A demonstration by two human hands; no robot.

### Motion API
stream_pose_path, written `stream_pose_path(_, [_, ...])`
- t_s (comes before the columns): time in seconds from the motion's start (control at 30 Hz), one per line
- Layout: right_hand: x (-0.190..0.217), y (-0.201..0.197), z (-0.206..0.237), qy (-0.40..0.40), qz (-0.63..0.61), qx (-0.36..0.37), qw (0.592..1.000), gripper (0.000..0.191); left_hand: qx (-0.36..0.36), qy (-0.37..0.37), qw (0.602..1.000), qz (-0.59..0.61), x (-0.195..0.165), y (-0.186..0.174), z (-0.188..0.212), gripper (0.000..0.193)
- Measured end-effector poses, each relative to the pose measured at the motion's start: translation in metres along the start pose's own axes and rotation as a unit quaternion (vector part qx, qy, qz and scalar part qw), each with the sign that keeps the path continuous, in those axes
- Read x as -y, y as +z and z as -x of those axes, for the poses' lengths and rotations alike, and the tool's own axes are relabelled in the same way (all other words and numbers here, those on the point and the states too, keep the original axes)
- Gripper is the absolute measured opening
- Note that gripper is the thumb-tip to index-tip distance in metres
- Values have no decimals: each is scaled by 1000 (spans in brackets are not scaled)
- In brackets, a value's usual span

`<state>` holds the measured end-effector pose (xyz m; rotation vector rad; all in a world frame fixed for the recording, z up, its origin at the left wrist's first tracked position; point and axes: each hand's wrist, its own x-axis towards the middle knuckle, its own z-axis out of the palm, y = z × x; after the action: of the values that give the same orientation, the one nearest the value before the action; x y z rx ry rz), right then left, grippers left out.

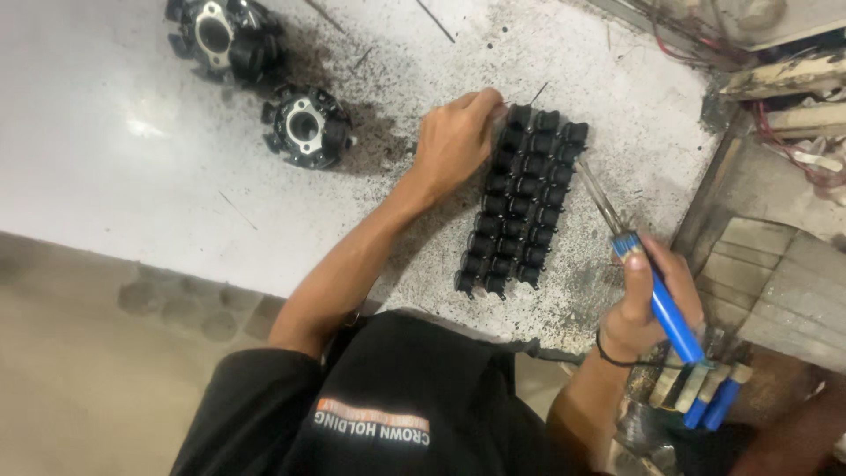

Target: The person arranges black plastic motor components into rows on a workbench, then uses a soldering iron to solder a wire lead onto each component one at a time, working through the rows. Soldered components accumulate on the bench as the person continues down the rows.

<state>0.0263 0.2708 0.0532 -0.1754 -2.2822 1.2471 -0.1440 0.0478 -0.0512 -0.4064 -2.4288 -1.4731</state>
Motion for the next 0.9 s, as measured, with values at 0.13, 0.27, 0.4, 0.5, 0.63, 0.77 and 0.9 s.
stream_pose_path(0.13, [-4, -74, 32, -96, 174, -7, 980, 30, -40, 28, 998, -26, -10, -6, 1, 8])
stream_pose_path(0.27, [-8, -147, 89, -57, 229, -33, 971, 33, 11, -14, 1000, -26, -20, -13, 1, 14])
stream_pose_path(0.4, [-31, -211, 155, 69, 205, -161, 963, 36, 7, -23, 1000, 4, -41, -24, 22, 11])
stream_pose_path(0.5, [-66, -244, 207, 107, -46, -318, 941, 31, 52, 16, 996, 64, -71, -26, 70, 10])
stream_pose_path(0.63, [-107, -282, 251, 197, -315, -441, 817, 45, 252, -45, 956, 142, -106, -19, 137, 10])
stream_pose_path(0.77, [-142, -302, 239, 234, -419, -493, 726, 47, 414, -80, 881, 216, -129, 1, 159, 11])
stream_pose_path(0.9, [-167, -325, 192, 287, -456, -500, 678, 49, 493, -77, 841, 207, -156, 12, 157, 11])
